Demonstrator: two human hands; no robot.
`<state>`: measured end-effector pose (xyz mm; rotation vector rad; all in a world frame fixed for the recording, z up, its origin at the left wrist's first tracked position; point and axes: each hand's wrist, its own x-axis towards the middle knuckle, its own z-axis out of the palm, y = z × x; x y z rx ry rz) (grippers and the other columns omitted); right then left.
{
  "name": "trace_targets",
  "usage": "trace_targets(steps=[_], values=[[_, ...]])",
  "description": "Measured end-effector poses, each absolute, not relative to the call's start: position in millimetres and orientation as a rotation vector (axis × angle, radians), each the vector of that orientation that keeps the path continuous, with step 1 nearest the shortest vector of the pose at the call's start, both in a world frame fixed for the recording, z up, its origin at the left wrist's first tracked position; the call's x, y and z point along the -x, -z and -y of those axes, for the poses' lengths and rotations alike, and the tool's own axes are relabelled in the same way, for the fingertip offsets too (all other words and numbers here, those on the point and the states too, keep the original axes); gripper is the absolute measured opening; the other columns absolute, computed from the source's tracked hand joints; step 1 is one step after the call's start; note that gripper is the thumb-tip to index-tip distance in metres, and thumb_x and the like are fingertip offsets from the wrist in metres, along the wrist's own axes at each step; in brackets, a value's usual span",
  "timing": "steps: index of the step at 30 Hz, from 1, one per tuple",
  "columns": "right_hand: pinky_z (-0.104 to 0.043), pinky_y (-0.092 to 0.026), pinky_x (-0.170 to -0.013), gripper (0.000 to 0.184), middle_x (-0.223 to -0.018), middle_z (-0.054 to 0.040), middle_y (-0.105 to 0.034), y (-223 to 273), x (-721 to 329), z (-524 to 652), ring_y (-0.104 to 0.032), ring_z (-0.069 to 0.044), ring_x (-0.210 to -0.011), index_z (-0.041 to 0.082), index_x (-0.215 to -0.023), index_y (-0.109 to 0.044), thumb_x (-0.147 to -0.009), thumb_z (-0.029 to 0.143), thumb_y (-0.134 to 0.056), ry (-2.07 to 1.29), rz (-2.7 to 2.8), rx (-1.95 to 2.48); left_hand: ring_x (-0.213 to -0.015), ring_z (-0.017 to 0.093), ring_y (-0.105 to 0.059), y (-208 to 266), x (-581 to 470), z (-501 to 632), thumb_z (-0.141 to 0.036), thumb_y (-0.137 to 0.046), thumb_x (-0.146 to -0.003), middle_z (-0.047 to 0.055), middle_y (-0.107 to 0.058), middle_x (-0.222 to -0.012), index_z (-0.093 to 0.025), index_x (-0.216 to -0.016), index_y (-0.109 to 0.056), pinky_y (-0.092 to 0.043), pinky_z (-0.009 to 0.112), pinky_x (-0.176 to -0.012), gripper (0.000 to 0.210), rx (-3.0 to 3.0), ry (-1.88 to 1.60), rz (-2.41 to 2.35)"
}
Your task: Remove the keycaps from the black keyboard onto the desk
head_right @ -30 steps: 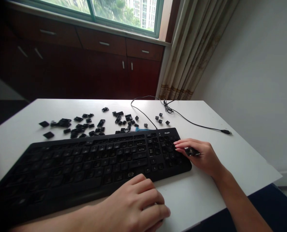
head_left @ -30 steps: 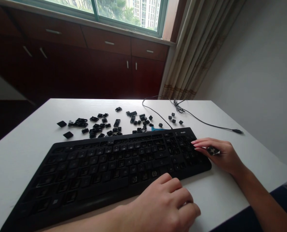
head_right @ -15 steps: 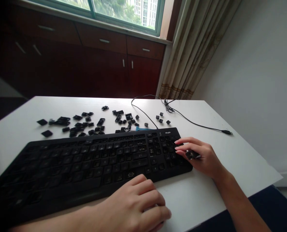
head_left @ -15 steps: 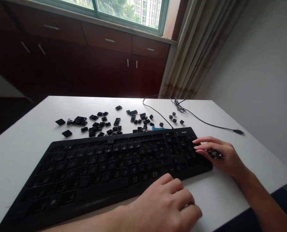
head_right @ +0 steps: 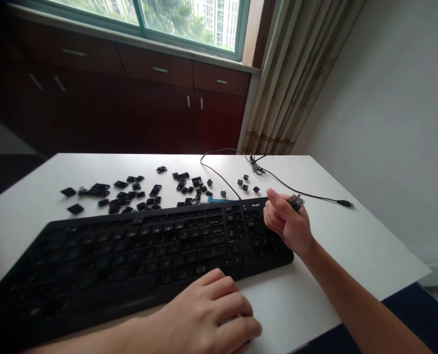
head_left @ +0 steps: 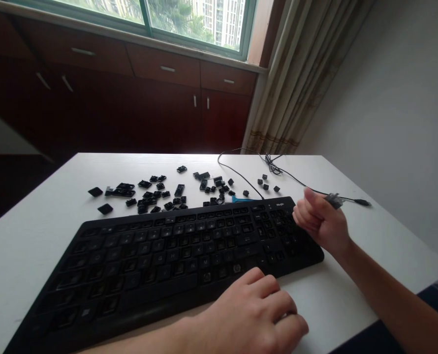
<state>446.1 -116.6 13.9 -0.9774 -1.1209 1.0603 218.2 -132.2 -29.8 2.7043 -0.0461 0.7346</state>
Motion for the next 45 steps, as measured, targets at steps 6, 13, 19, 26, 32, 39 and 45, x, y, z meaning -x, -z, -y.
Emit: trace_targets(steps=[6,13,19,26,32,39,45], values=[[-0.028,-0.014,-0.037,0.059,-0.042,0.0068,-0.027,-2,-445,117,-0.024,-0.007,-0.036,0.021,-0.048,-0.037,-0.096,0.045,-0.062,-0.996,1.162,1.088,-0.08,0.014,-0.056,30,-217,132,-0.03,-0.054,-0.102,0.0,-0.068,-0.092,-0.017,-0.102,-0.061,-0.033,0.032,-0.071,0.015,-2.702,-0.723,0.043],[-0.027,-0.021,-0.04,0.054,-0.046,0.006,-0.033,7,-446,120,-0.029,-0.008,-0.04,0.021,-0.052,-0.041,-0.097,0.045,-0.061,-0.903,1.294,1.247,-0.078,0.015,-0.054,28,-217,133,-0.028,-0.053,-0.102,0.001,-0.07,-0.098,-0.017,-0.103,-0.063,-0.034,0.033,-0.072,0.016,-2.703,-0.689,0.04],[-0.028,-0.025,-0.041,0.053,-0.046,0.0052,-0.034,8,-451,121,-0.035,-0.009,-0.041,0.02,-0.053,-0.044,-0.1,0.042,-0.055,-1.016,1.246,1.114,-0.08,0.016,-0.059,28,-218,132,-0.029,-0.05,-0.103,0.002,-0.071,-0.095,-0.017,-0.108,-0.063,-0.038,0.032,-0.073,0.018,-2.677,-0.663,0.055],[-0.026,-0.025,-0.038,0.048,-0.043,0.0068,-0.03,-1,-448,119,-0.029,-0.009,-0.037,0.021,-0.056,-0.045,-0.099,0.041,-0.054,-1.005,1.105,0.982,-0.085,0.014,-0.068,5,-213,129,-0.027,-0.06,-0.098,0.007,-0.073,-0.098,-0.015,-0.121,-0.063,-0.052,0.024,-0.081,0.026,-1.995,-0.629,-0.224],[-0.026,-0.03,-0.041,0.034,-0.047,0.0065,-0.037,7,-452,127,-0.034,-0.01,-0.041,0.022,-0.068,-0.057,-0.099,0.037,-0.055,-0.831,1.249,1.041,-0.097,0.017,-0.069,0,-214,125,-0.039,-0.063,-0.096,0.009,-0.074,-0.109,-0.018,-0.121,-0.068,-0.056,0.027,-0.085,0.033,-1.275,-0.549,-0.491],[-0.028,-0.042,-0.048,0.015,-0.066,-0.001,-0.063,-4,-444,148,-0.054,-0.014,-0.052,0.023,-0.098,-0.069,-0.084,0.021,-0.064,-0.329,1.894,0.99,-0.095,0.016,-0.071,1,-218,120,-0.036,-0.071,-0.092,0.01,-0.076,-0.111,-0.016,-0.121,-0.071,-0.057,0.03,-0.093,0.035,-0.997,-0.604,-0.49],[-0.028,-0.048,-0.048,0.036,-0.062,0.001,-0.064,-9,-429,148,-0.058,-0.015,-0.049,0.025,-0.111,-0.067,-0.075,0.02,-0.07,-0.122,2.055,0.897,-0.103,0.023,-0.074,1,-218,120,-0.035,-0.075,-0.088,0.011,-0.077,-0.109,-0.015,-0.118,-0.074,-0.056,0.039,-0.102,0.036,-0.837,-0.608,-0.503]])
